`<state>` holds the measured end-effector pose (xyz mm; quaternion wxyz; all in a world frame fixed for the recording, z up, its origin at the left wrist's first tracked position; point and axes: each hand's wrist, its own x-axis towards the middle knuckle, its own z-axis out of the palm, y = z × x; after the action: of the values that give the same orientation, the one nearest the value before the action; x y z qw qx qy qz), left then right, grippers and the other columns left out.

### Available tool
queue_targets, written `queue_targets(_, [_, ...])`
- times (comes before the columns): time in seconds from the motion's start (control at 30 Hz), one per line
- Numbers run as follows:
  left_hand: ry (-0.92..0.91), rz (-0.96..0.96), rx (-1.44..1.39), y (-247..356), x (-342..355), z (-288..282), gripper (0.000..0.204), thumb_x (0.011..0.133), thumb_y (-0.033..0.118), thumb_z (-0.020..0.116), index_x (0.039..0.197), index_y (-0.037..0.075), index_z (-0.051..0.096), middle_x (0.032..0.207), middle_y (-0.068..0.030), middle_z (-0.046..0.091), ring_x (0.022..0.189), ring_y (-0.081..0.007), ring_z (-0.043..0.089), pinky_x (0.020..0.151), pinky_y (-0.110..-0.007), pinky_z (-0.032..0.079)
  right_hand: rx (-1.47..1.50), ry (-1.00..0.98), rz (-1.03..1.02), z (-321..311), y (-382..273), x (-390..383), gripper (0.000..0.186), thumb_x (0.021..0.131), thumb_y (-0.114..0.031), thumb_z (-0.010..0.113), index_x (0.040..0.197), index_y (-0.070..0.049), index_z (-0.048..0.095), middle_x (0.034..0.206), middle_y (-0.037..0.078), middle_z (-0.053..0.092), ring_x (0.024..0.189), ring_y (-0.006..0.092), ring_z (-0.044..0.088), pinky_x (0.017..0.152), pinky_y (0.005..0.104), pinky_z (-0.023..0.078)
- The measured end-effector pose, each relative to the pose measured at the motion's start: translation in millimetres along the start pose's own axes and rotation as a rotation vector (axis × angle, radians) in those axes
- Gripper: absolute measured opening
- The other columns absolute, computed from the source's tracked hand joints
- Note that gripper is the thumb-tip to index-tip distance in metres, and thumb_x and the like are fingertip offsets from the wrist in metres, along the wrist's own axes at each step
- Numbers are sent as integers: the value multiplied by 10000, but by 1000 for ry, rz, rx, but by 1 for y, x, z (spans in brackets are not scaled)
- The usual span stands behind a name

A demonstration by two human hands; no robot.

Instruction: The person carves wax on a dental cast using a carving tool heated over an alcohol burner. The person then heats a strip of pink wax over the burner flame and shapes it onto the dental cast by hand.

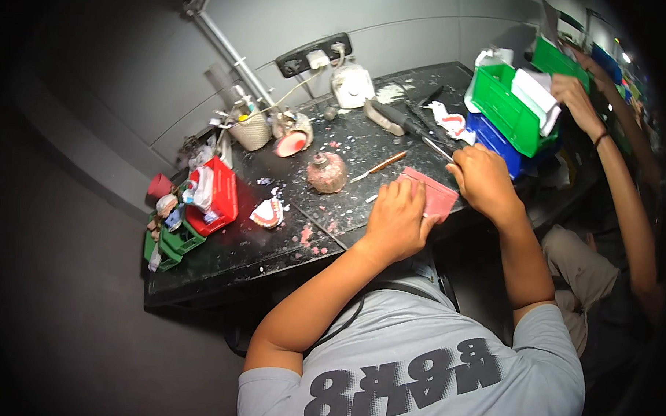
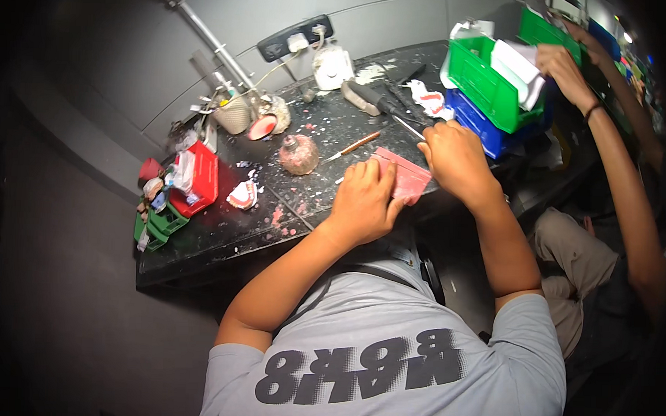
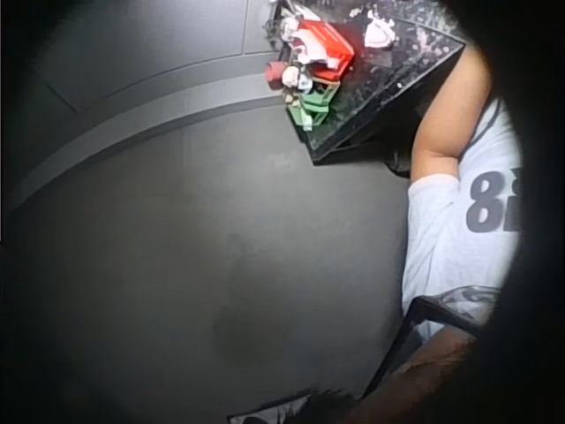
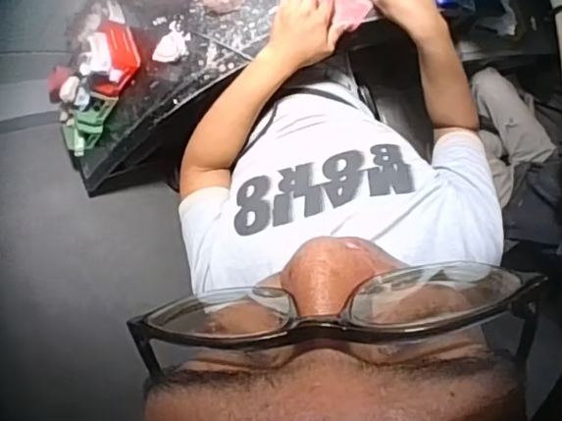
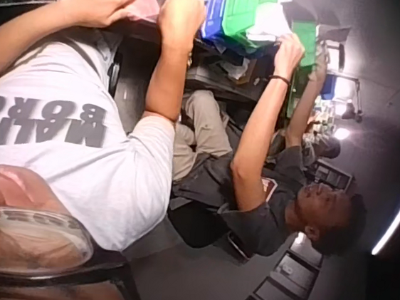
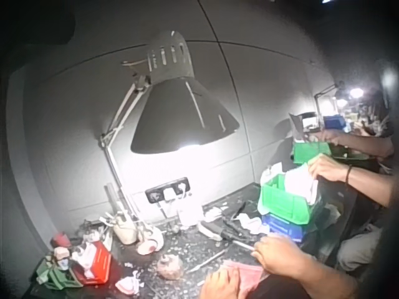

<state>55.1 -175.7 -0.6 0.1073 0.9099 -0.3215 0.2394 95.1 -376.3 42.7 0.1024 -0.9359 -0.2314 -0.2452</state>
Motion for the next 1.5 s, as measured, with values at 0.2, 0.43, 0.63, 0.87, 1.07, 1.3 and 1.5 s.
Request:
queue_targets(0.2, [50, -24, -5, 0, -6, 7, 652, 861, 438, 623, 1195, -116, 543, 1106, -258, 562, 1024, -367, 539, 919, -440, 406, 150, 45, 115, 5, -21, -22, 193, 796, -142, 728, 863, -9, 605, 862, 143, 587, 873, 339, 567, 772, 435, 457])
queue_targets(0.43, [149, -45, -2, 1, -7, 6, 827, 846, 445, 647, 1324, -184, 399, 1064, -242, 567, 996, -340, 555, 918, -417, 405, 477, -122, 377, 10, -22, -31, 177, 810, -62, 720, 811, 17, 561, 814, 174, 613, 770, 367, 597, 703, 425, 458])
queue_targets(0.63, [75, -254, 188, 13, 13, 21, 807, 877, 395, 623, 1346, -203, 355, 1150, -285, 579, 1091, -372, 565, 993, -438, 386, 556, 184, 420, 0, -14, -20, 149, 886, -55, 670, 813, 0, 552, 659, 91, 570, 559, 158, 547, 539, 343, 430])
queue_targets(0.87, [445, -64, 221, 6, 11, -26, 856, 837, 492, 626, 1405, -90, 358, 1424, -300, 395, 1328, -424, 393, 1094, -591, 251, 821, -13, 260, -17, -34, -15, 102, 873, 15, 639, 818, -5, 555, 647, 18, 555, 602, 69, 526, 553, 254, 428])
queue_targets(1.07, [329, -49, 200, -1, -14, -56, 474, 868, 386, 626, 1191, 48, 547, 1147, -157, 575, 1135, -317, 525, 1029, -566, 304, 733, -48, 13, -37, -57, -19, 123, 835, -5, 686, 859, 25, 569, 707, 125, 592, 599, 257, 575, 584, 325, 453])
queue_targets(1.3, [259, -26, -60, -30, -54, -75, 139, 885, 192, 650, 828, 86, 581, 669, -68, 571, 656, -251, 569, 759, -381, 399, 770, 69, -60, -37, -67, -11, 139, 783, 32, 726, 863, 20, 612, 750, 94, 629, 600, 178, 573, 565, 296, 451])
queue_targets(1.5, [415, -230, -73, -73, -100, -94, 56, 869, 67, 615, 825, 59, 648, 700, -100, 630, 663, -317, 602, 670, -409, 445, 845, 229, 77, -26, -80, 15, 103, 814, 40, 718, 862, 29, 628, 757, 47, 648, 696, 90, 600, 658, 245, 487])
